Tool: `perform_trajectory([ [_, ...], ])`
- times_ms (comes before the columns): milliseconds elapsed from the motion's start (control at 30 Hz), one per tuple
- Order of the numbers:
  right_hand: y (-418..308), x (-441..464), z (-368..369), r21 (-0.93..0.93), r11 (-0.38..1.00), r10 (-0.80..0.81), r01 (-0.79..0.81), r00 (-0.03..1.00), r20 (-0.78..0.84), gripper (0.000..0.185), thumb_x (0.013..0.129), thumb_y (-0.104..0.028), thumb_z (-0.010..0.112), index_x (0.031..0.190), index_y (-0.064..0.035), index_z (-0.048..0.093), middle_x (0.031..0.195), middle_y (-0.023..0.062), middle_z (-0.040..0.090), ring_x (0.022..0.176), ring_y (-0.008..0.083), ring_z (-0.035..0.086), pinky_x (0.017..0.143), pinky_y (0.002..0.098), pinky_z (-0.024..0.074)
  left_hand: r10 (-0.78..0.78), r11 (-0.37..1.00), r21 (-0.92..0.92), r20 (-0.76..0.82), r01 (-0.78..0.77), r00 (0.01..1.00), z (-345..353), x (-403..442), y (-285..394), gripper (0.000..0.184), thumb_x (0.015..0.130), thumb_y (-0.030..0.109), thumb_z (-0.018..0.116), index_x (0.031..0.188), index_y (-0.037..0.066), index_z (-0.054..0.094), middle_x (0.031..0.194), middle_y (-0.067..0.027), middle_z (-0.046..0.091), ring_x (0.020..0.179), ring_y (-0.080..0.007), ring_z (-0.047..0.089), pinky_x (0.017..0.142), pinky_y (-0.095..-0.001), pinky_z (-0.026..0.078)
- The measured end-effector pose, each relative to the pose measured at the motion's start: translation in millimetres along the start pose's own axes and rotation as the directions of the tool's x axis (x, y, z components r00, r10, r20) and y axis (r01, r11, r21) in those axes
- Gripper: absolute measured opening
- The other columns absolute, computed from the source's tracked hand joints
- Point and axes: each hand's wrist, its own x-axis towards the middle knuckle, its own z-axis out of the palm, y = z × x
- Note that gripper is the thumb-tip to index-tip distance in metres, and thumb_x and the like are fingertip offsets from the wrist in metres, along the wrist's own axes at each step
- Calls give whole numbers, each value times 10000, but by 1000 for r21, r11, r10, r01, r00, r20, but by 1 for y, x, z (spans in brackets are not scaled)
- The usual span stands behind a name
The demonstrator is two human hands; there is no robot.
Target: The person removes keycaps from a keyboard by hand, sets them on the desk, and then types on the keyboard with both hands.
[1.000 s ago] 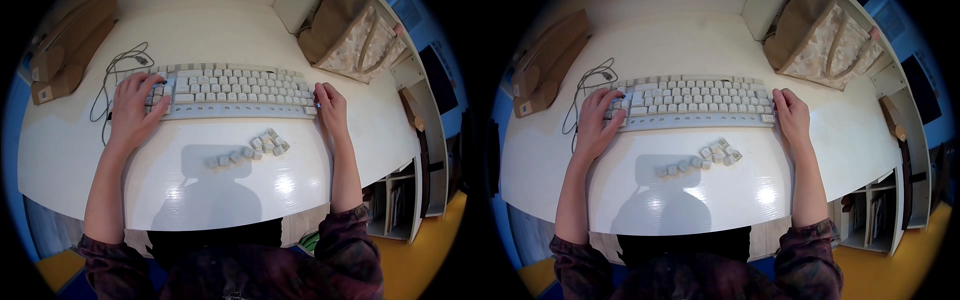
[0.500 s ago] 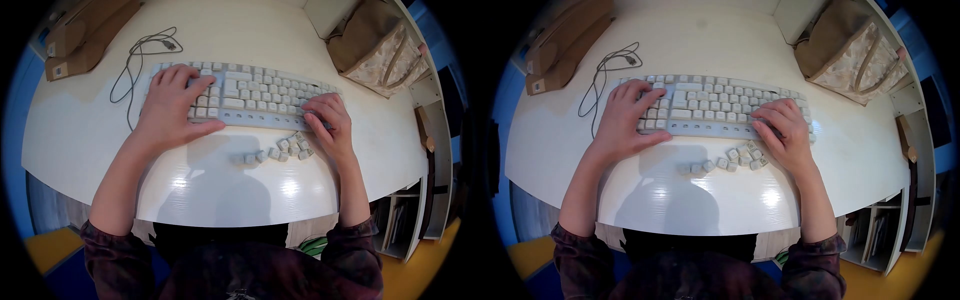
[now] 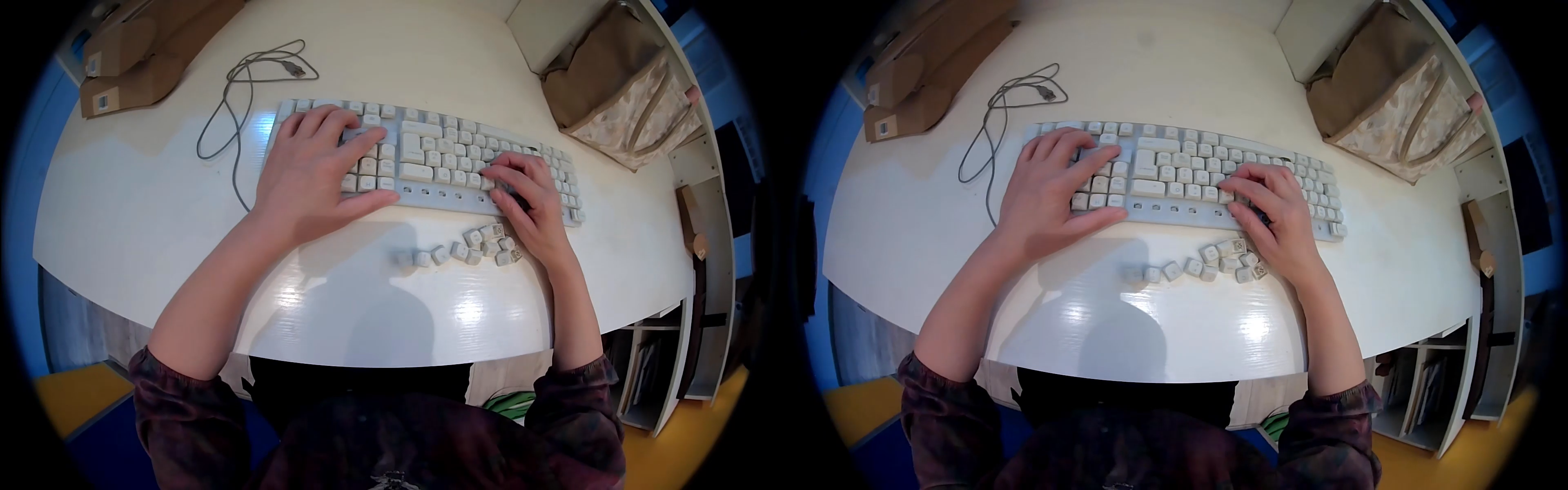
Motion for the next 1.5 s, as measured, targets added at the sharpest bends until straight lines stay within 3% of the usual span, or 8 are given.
perform_trajectory([
  [267, 9, 9, 6, -33, 999, -42, 42, 999, 20, 259, 888, -47, 703, 1135, -92, 765, 1183, 78, 684, 1133, 284, 600, 1010, 403, 455, -4, 1000, -26, -63, 2, 998, 4, -2, -3, 639, 826, 516, 787, 1317, 122, 675, 1299, -123, 589, 1312, -331, 492, 1136, -481, 352],
  [533, 7, 37, -2, 110, 988, 86, -109, 977, 196, 366, 849, -152, 785, 1209, -101, 739, 1255, 100, 671, 1245, 305, 573, 1089, 410, 430, -9, 999, -32, -58, 7, 998, 4, -1, -5, 652, 829, 521, 786, 1322, 110, 673, 1303, -110, 586, 1311, -322, 487, 1140, -472, 351],
  [633, -9, 47, 27, 259, 964, 44, -52, 998, 37, 435, 873, -234, 781, 1284, -111, 706, 1355, 119, 644, 1343, 320, 536, 1133, 436, 398, 1, 999, -36, -76, -4, 997, 5, -1, -7, 653, 826, 520, 789, 1320, 108, 673, 1300, -108, 587, 1311, -323, 488, 1141, -470, 354],
  [733, -9, 54, 39, -105, 982, -144, 160, 979, 144, 494, 901, -323, 757, 1346, -124, 676, 1444, 127, 608, 1415, 332, 496, 1167, 460, 369, 0, 1000, -22, -64, -1, 998, 3, -2, -9, 650, 825, 517, 790, 1320, 113, 673, 1301, -110, 585, 1310, -325, 490, 1141, -469, 355],
  [767, -5, 55, 39, -73, 989, -111, 125, 978, 176, 507, 921, -391, 728, 1355, -135, 677, 1494, 124, 580, 1435, 336, 481, 1172, 477, 362, -2, 1000, -19, -58, 1, 998, 4, -2, -8, 649, 825, 516, 790, 1320, 115, 672, 1301, -111, 584, 1309, -326, 490, 1141, -469, 354],
  [1067, -7, 58, 41, -54, 996, -68, 76, 988, 136, 488, 901, -434, 759, 1282, -130, 730, 1409, 86, 653, 1361, 311, 558, 1118, 452, 435, -2, 1000, 2, -71, 2, 997, 7, -2, -8, 650, 828, 514, 787, 1329, 120, 665, 1306, -116, 581, 1316, -324, 487, 1141, -477, 345],
  [1267, -11, 49, 49, -273, 947, -152, 168, 985, 78, 403, 965, -396, 694, 1280, -150, 739, 1431, 73, 643, 1352, 303, 567, 1085, 461, 456, 0, 1000, 3, -72, 1, 997, 6, -3, -8, 654, 826, 511, 788, 1332, 116, 665, 1306, -118, 582, 1313, -324, 489, 1145, -482, 341],
  [1500, -12, 53, 50, -150, 988, -28, 31, 999, 18, 299, 1005, -331, 658, 1200, -136, 775, 1289, 70, 725, 1245, 285, 651, 1038, 403, 491, -1, 1000, -16, -71, 0, 997, 4, -2, -6, 650, 830, 508, 789, 1328, 109, 667, 1300, -113, 586, 1313, -323, 489, 1149, -483, 341],
])
